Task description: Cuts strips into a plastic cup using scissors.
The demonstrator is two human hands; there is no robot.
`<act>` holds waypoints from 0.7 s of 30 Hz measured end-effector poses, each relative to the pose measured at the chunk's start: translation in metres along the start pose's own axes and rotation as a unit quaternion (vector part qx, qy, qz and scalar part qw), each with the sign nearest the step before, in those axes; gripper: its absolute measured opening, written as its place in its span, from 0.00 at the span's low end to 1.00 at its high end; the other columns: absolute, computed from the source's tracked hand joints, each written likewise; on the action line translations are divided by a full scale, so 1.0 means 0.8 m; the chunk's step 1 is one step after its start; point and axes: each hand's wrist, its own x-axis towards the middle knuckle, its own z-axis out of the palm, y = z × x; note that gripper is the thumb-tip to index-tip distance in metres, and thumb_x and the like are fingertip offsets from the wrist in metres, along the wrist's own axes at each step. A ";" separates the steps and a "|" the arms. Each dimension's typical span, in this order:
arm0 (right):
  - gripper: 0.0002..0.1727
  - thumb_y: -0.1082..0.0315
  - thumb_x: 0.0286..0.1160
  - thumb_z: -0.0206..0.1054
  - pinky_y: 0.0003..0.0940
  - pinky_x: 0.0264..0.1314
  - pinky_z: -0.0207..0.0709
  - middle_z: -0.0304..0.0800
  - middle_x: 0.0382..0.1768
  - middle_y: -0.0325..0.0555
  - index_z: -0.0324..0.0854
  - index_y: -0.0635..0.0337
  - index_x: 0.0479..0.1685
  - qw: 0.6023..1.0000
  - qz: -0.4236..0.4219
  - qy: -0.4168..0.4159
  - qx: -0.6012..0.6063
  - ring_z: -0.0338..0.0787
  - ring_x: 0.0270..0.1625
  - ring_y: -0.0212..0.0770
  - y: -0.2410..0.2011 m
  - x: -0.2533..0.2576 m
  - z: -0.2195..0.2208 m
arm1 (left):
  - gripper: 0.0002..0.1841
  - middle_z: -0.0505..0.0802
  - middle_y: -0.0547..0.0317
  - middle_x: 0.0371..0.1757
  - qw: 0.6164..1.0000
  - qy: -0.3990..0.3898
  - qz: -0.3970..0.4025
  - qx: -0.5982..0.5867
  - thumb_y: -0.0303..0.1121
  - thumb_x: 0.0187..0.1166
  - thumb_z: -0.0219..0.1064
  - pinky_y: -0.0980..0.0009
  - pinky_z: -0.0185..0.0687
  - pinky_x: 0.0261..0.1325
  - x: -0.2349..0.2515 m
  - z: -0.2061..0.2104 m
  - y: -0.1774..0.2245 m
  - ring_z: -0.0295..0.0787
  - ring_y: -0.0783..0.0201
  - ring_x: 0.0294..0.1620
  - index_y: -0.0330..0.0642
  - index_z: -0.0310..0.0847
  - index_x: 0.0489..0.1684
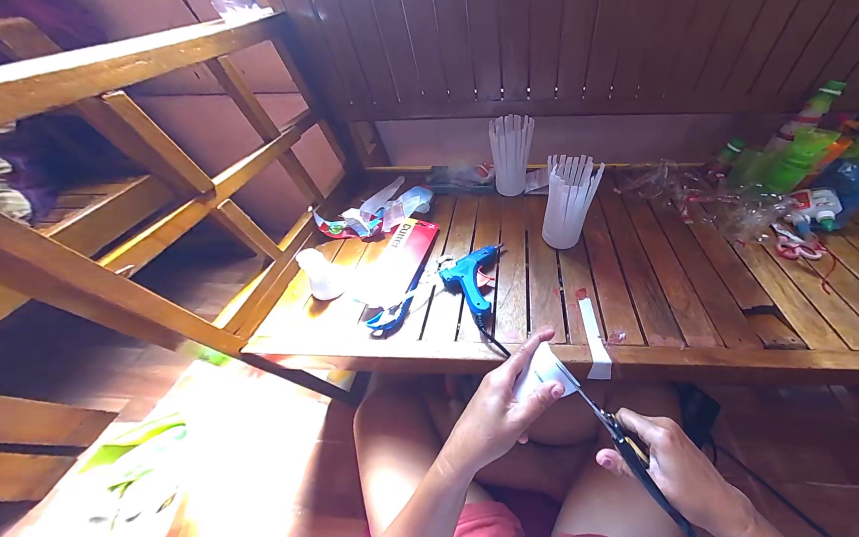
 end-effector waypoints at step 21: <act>0.35 0.35 0.74 0.63 0.16 0.17 0.58 0.68 0.11 0.38 0.77 0.62 0.21 0.999 -0.032 0.025 0.028 0.66 0.14 0.23 0.009 -0.001 0.011 | 0.33 0.90 0.59 0.66 0.988 -0.015 -0.052 -0.144 0.44 0.92 0.51 0.80 0.81 0.19 0.000 -0.004 -0.002 0.85 0.75 0.22 0.42 0.47 0.93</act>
